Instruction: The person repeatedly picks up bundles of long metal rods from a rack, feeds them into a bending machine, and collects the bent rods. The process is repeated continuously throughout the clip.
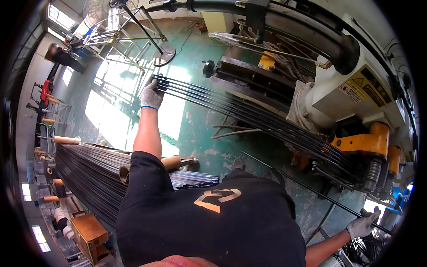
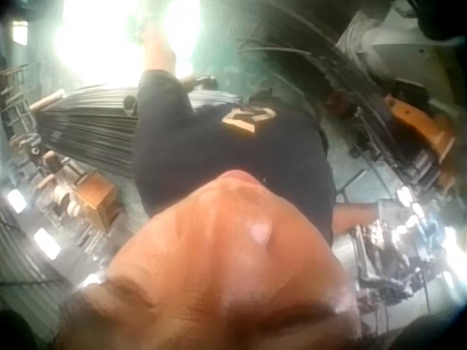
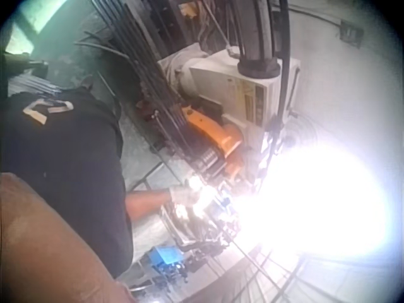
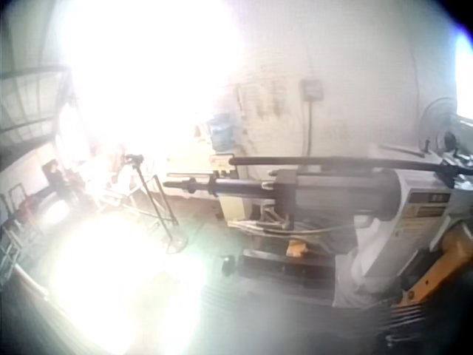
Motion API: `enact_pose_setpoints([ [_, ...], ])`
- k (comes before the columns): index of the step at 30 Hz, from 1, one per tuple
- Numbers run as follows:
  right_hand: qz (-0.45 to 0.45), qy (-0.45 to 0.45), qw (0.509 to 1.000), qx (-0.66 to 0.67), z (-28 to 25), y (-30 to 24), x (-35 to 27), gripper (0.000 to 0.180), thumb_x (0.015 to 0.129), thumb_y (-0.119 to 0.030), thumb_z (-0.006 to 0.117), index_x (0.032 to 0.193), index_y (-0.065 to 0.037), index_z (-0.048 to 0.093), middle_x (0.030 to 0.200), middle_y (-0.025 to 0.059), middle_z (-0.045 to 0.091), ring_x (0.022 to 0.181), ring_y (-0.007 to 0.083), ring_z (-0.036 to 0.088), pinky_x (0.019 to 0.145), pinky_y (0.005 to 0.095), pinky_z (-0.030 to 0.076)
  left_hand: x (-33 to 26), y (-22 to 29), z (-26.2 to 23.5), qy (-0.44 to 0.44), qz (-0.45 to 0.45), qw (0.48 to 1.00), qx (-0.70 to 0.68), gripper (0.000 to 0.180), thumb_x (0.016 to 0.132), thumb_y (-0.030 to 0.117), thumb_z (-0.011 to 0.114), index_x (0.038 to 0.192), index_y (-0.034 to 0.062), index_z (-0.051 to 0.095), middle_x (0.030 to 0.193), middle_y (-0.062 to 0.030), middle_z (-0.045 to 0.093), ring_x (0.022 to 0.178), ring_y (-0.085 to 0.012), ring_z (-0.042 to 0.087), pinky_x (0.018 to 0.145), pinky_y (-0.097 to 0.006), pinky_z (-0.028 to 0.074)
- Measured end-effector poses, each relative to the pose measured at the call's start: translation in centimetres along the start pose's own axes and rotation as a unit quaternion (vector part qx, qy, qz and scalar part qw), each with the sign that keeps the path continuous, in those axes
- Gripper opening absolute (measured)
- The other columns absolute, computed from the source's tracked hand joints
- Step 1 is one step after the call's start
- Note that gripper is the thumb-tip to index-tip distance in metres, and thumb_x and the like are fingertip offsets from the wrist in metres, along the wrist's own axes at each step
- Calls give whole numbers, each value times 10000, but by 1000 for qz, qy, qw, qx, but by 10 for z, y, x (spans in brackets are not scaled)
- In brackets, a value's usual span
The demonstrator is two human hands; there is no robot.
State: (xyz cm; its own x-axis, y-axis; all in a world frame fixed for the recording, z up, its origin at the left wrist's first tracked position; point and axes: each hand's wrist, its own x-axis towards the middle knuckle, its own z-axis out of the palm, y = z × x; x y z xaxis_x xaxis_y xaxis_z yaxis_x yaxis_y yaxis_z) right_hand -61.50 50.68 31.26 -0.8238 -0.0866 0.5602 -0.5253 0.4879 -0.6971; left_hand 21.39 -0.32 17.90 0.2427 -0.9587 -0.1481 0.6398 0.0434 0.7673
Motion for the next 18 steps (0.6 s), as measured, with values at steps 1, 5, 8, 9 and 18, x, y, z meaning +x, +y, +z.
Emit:
enact_pose_setpoints([
  [1, -2, 1, 1000, -6, -1, -1, -1, 479, 1060, -421, 584, 1255, -5, 720, 1024, 111, 738, 753, 159, 631, 718, 309, 513, -1, 0, -1, 5, -2, 1000, 4, 317, 1082, 52, 423, 1380, 17, 525, 1269, -199, 660, 1113, -313, 663, 979, -487, 571],
  [5, 70, 25, 996, 41, -4, -54, -29, 499, 1043, -447, 603, 1239, -3, 721, 771, 82, 644, 668, 162, 570, 670, 319, 450, -21, 12, 20, -8, -22, 999, 33, 314, 1099, 117, 418, 1385, 63, 538, 1244, -184, 657, 1122, -328, 656, 966, -514, 570],
  [8, 43, 13, 998, 34, -7, -48, -30, 506, 1045, -445, 596, 1232, 10, 713, 932, 75, 694, 671, 158, 578, 678, 315, 459, -21, 19, 12, -41, -34, 997, 61, 342, 1107, 186, 444, 1430, 111, 526, 1262, -152, 635, 1110, -351, 657, 945, -577, 566],
  [9, 31, 12, 999, 37, -7, -48, -32, 509, 1046, -444, 593, 1229, 16, 710, 995, 71, 710, 673, 156, 581, 680, 314, 462, -21, 22, 9, -37, -43, 994, 91, 355, 1109, 198, 445, 1447, 116, 517, 1263, -144, 630, 1109, -353, 657, 942, -586, 564],
  [18, -57, -62, 987, 136, 6, -83, -21, 433, 1054, -305, 620, 1324, 34, 640, 1094, 99, 738, 778, 139, 650, 720, 283, 524, 4, 21, -31, -17, -26, 976, 213, 428, 1106, 275, 449, 1462, 40, 486, 1267, -139, 597, 1144, -319, 621, 963, -475, 568],
])
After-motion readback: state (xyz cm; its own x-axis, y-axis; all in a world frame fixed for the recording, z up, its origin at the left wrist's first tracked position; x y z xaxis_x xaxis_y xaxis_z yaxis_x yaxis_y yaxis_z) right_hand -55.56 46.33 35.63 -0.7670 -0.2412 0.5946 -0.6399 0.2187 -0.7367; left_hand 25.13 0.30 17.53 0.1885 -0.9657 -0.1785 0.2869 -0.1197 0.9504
